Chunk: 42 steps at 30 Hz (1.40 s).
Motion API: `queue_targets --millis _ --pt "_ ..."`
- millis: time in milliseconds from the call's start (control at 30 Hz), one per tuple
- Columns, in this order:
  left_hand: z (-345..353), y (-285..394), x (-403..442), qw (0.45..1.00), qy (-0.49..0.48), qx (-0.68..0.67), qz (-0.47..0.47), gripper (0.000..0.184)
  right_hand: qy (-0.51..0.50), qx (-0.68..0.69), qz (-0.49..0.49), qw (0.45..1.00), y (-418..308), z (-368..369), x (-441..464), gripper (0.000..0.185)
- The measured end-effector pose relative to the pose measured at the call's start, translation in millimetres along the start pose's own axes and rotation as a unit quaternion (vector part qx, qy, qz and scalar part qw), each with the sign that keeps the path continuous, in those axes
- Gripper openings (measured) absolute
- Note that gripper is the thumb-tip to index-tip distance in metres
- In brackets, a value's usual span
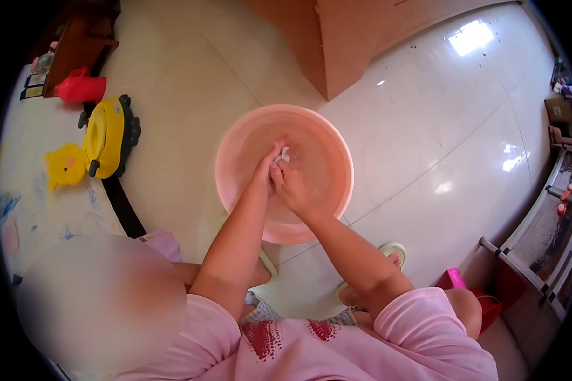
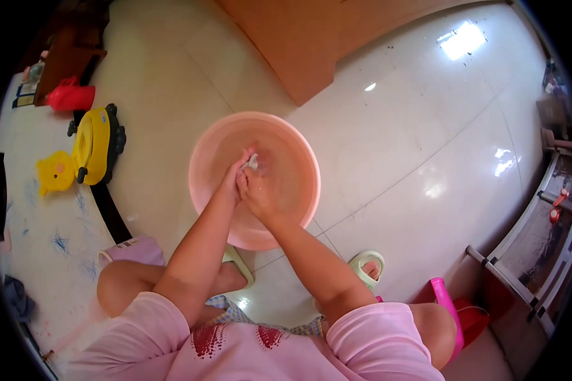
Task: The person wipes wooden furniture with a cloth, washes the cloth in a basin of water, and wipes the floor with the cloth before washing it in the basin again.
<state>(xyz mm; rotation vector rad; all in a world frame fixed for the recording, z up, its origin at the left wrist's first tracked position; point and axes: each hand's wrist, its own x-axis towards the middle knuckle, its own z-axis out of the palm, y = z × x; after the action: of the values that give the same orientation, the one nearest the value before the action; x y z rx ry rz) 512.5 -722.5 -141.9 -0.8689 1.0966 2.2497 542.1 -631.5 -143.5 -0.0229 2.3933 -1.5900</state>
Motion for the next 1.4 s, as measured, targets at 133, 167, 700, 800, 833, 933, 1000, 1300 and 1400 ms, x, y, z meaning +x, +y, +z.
queue_targets --millis 133,167,700,800,833,933,1000,1300,1400 --pt "6.0 12.3 -28.8 0.998 0.038 0.046 -0.032 0.041 -0.001 -0.072 0.056 0.996 -0.5 -17.3 16.3 0.022" --pt "-4.0 16.2 -32.4 0.991 0.055 0.110 -0.045 0.037 -0.036 -0.142 0.085 0.986 3.8 -28.3 21.4 0.020" --pt "-29.0 25.2 -0.8 0.824 0.101 0.540 0.141 0.042 -0.086 -0.266 0.048 0.959 3.2 -48.3 7.7 0.014" --pt "-1.0 51.2 -12.2 0.800 0.026 0.598 0.044 0.039 -0.148 -0.319 0.033 0.936 7.5 -56.0 17.5 0.007" --pt "-4.5 55.6 -13.2 0.789 -0.026 0.613 0.035 0.035 -0.188 -0.081 0.104 0.973 -8.8 -70.1 21.7 0.004" --pt "12.6 76.2 -34.0 0.804 -0.091 0.588 -0.014 0.025 -0.226 0.300 0.181 0.909 -25.8 -97.5 25.6 0.005" --pt "20.0 80.2 -37.8 0.825 -0.111 0.552 -0.056 0.020 -0.224 0.434 0.191 0.851 -22.4 -102.6 26.3 0.009" --pt "54.4 87.9 -54.8 0.894 -0.175 0.412 -0.025 0.010 -0.164 0.697 0.295 0.633 -25.9 -76.6 15.2 0.032" --pt "69.5 88.3 -64.5 0.834 -0.003 0.552 -0.015 0.009 -0.135 0.669 0.251 0.687 -48.1 -73.5 12.2 0.033"
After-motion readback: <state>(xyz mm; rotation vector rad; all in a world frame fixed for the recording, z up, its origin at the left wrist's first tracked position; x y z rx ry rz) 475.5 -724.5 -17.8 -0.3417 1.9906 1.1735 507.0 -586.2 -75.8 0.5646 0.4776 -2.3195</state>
